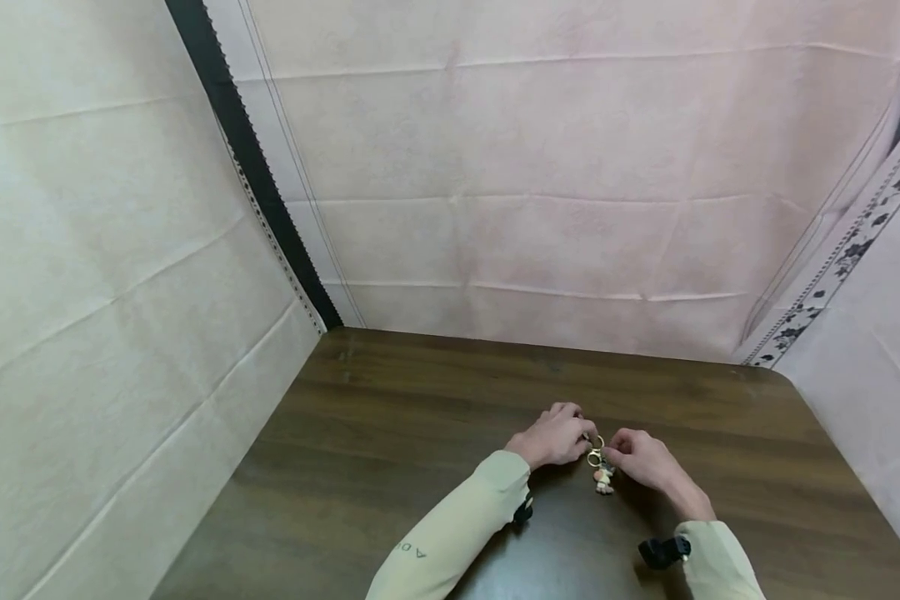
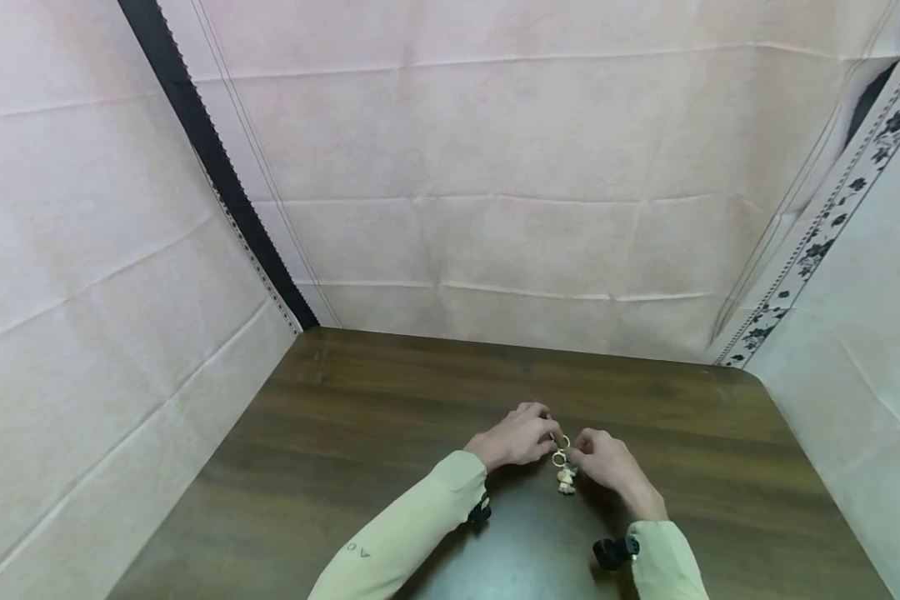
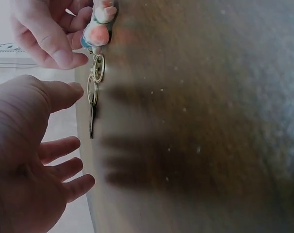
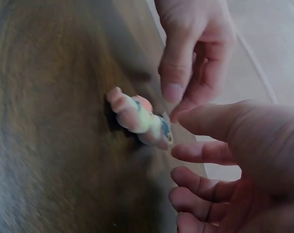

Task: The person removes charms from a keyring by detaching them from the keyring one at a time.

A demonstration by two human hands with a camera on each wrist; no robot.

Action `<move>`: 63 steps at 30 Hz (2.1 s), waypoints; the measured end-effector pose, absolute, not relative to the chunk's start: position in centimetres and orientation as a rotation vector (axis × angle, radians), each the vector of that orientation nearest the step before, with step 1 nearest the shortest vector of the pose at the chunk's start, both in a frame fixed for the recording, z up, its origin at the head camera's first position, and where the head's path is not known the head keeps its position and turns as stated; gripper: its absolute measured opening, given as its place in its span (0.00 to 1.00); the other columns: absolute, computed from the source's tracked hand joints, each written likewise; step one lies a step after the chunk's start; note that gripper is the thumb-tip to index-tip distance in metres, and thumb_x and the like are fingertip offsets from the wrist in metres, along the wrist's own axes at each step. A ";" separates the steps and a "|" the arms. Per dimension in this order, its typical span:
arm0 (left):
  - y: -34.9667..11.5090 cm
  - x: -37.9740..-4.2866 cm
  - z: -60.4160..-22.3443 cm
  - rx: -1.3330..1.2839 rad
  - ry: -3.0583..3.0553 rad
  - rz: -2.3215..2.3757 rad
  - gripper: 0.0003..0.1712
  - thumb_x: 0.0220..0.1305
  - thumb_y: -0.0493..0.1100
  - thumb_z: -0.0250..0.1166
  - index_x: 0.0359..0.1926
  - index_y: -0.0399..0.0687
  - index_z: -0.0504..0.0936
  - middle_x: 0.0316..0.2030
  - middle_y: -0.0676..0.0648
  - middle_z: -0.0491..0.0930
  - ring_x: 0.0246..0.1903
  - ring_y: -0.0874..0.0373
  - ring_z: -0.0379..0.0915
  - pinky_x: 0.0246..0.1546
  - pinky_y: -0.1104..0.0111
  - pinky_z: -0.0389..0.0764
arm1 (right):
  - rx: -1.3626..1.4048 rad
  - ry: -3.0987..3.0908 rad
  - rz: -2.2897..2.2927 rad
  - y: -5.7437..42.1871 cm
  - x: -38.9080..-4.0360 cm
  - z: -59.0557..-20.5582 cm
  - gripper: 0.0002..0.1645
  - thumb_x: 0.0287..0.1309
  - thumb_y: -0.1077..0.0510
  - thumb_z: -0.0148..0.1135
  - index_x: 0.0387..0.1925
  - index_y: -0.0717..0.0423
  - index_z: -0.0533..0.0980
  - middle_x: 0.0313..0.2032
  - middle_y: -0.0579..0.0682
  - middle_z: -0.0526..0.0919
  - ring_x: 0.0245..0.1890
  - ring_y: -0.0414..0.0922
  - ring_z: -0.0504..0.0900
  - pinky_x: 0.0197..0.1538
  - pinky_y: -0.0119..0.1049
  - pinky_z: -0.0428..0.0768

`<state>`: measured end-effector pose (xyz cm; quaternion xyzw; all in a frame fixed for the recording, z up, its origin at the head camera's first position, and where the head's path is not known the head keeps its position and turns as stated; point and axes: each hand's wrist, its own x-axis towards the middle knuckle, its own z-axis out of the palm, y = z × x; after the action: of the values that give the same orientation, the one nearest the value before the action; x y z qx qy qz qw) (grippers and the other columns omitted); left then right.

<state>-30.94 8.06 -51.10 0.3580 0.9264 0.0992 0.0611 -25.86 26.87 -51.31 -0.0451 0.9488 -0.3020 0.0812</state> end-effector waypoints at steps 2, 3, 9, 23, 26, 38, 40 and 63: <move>8.2 -30.8 -51.4 1.082 2.813 0.275 0.11 0.72 0.52 0.57 0.50 0.71 0.81 0.63 0.53 0.69 0.66 0.54 0.62 0.63 0.60 0.70 | -0.139 2.834 -0.907 26.5 -25.8 -51.6 0.09 0.61 0.52 0.63 0.34 0.55 0.79 0.26 0.47 0.78 0.27 0.43 0.73 0.30 0.36 0.70; 8.2 -30.7 -51.6 1.085 2.815 0.262 0.11 0.71 0.52 0.57 0.50 0.71 0.81 0.63 0.53 0.70 0.65 0.54 0.63 0.62 0.61 0.71 | -0.128 2.828 -0.909 26.3 -25.7 -51.8 0.08 0.61 0.53 0.63 0.33 0.55 0.79 0.26 0.47 0.78 0.26 0.43 0.72 0.29 0.36 0.70; 8.6 -30.3 -52.4 1.081 2.818 0.189 0.09 0.70 0.52 0.58 0.48 0.71 0.81 0.60 0.54 0.72 0.63 0.56 0.64 0.60 0.63 0.71 | -0.015 2.822 -0.889 25.8 -25.2 -52.3 0.07 0.56 0.56 0.65 0.29 0.55 0.77 0.24 0.47 0.76 0.26 0.44 0.71 0.28 0.36 0.68; 9.3 -30.3 -52.0 1.025 2.839 0.099 0.08 0.70 0.49 0.60 0.32 0.67 0.71 0.55 0.57 0.68 0.63 0.58 0.61 0.63 0.65 0.67 | 0.104 2.751 -0.881 24.9 -25.8 -51.2 0.04 0.56 0.62 0.60 0.27 0.58 0.75 0.21 0.49 0.80 0.23 0.44 0.77 0.26 0.35 0.73; 9.5 -30.4 -52.1 1.016 2.843 0.028 0.07 0.68 0.49 0.62 0.35 0.66 0.71 0.59 0.55 0.66 0.66 0.56 0.58 0.66 0.63 0.65 | 0.135 2.710 -0.933 24.7 -25.8 -51.1 0.04 0.58 0.64 0.59 0.28 0.59 0.74 0.21 0.50 0.80 0.20 0.43 0.79 0.24 0.36 0.77; 8.5 -31.0 -51.5 0.919 2.815 0.238 0.04 0.71 0.47 0.56 0.39 0.62 0.69 0.65 0.53 0.64 0.68 0.55 0.56 0.68 0.62 0.63 | 0.007 2.758 -1.209 24.8 -27.1 -51.2 0.05 0.60 0.62 0.57 0.31 0.62 0.74 0.24 0.52 0.80 0.22 0.43 0.82 0.25 0.37 0.79; 8.2 -31.0 -51.4 0.915 2.786 0.339 0.02 0.73 0.48 0.53 0.39 0.62 0.68 0.59 0.55 0.67 0.63 0.57 0.60 0.63 0.64 0.65 | 0.015 2.767 -1.246 25.0 -27.3 -51.2 0.05 0.60 0.62 0.58 0.31 0.61 0.74 0.25 0.51 0.79 0.23 0.42 0.81 0.26 0.35 0.78; 5.9 -29.9 -46.6 0.862 2.546 1.210 0.06 0.75 0.49 0.51 0.46 0.55 0.69 0.34 0.54 0.70 0.27 0.63 0.66 0.26 0.74 0.72 | -0.119 2.755 -1.762 23.9 -25.9 -45.4 0.08 0.66 0.62 0.55 0.35 0.65 0.73 0.31 0.52 0.82 0.29 0.39 0.80 0.35 0.32 0.79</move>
<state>-29.89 5.93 -46.62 0.2912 0.8596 0.4086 0.0969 -25.88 23.89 -45.40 -0.0362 0.8401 -0.5373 -0.0653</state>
